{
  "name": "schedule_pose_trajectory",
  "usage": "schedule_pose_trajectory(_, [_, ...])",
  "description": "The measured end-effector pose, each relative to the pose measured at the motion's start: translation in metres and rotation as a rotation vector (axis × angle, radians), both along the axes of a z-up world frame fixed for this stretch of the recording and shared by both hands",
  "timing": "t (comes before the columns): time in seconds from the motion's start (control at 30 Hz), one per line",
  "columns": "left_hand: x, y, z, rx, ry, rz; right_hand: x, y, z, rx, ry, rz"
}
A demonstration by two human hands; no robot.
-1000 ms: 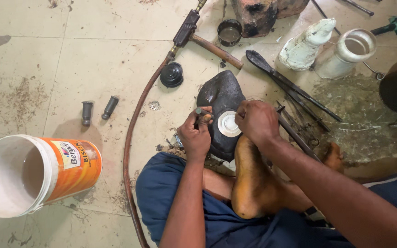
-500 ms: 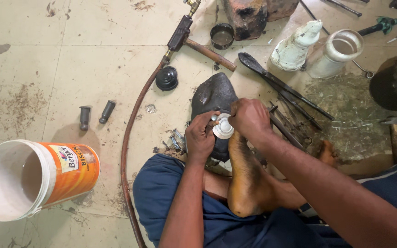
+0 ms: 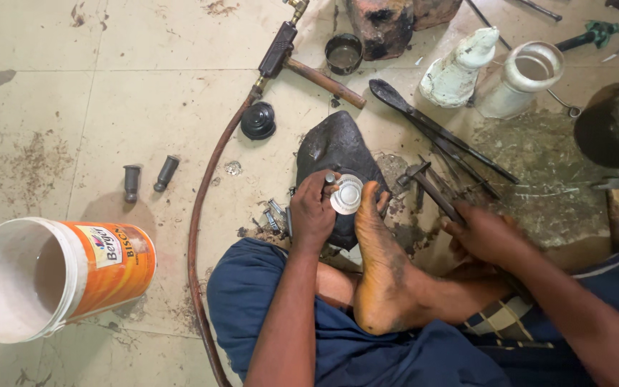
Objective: The person sits on the floor and uses a hammer and punch to shape a small metal ring on an anvil. They repeatedly strike the punch with the hammer, occasionally rotating the ring to work different sections.
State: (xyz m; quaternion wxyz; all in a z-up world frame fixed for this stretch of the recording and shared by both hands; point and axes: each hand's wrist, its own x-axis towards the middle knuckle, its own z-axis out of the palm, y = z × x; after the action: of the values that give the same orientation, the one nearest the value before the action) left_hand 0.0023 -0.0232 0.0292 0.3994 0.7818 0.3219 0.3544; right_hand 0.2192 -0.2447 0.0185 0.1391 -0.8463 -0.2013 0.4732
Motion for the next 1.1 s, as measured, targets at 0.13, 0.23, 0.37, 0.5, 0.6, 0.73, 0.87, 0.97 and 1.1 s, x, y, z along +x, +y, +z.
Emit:
schedule_pose_trajectory(0.13, [0.0, 0.001, 0.0, 0.044, -0.059, -0.054, 0.004, -0.006, 0.009, 0.223, 0.013, -0.098])
schedule_pose_trajectory(0.23, [0.0, 0.002, -0.005, 0.101, -0.034, -0.085, -0.011, -0.009, 0.034, 0.317, -0.44, 0.181])
schedule_pose_trajectory(0.37, [0.002, 0.005, -0.006, 0.131, -0.007, -0.084, -0.043, -0.008, 0.073, 0.7, -0.641, 0.393])
schedule_pose_trajectory(0.5, [0.001, 0.003, -0.015, 0.198, 0.028, -0.049, -0.06, -0.011, 0.089, 1.033, -0.692, 0.404])
schedule_pose_trajectory(0.6, [-0.005, 0.005, -0.02, 0.211, 0.017, -0.082, -0.068, -0.008, 0.08, 1.188, -0.8, 0.534])
schedule_pose_trajectory(0.73, [0.006, 0.015, -0.022, 0.268, 0.065, -0.065, -0.065, 0.001, 0.062, 0.859, -0.587, 0.554])
schedule_pose_trajectory(0.87, [-0.009, 0.001, -0.02, 0.306, 0.09, -0.072, -0.074, -0.005, 0.06, 0.981, -0.57, 0.551])
schedule_pose_trajectory(0.97, [0.006, 0.016, -0.005, 0.213, 0.027, -0.084, -0.067, 0.003, 0.075, 0.872, -0.511, 0.425])
schedule_pose_trajectory(1.1, [-0.017, -0.009, -0.024, 0.225, 0.005, -0.085, -0.083, -0.016, 0.067, 1.243, -0.796, 0.238])
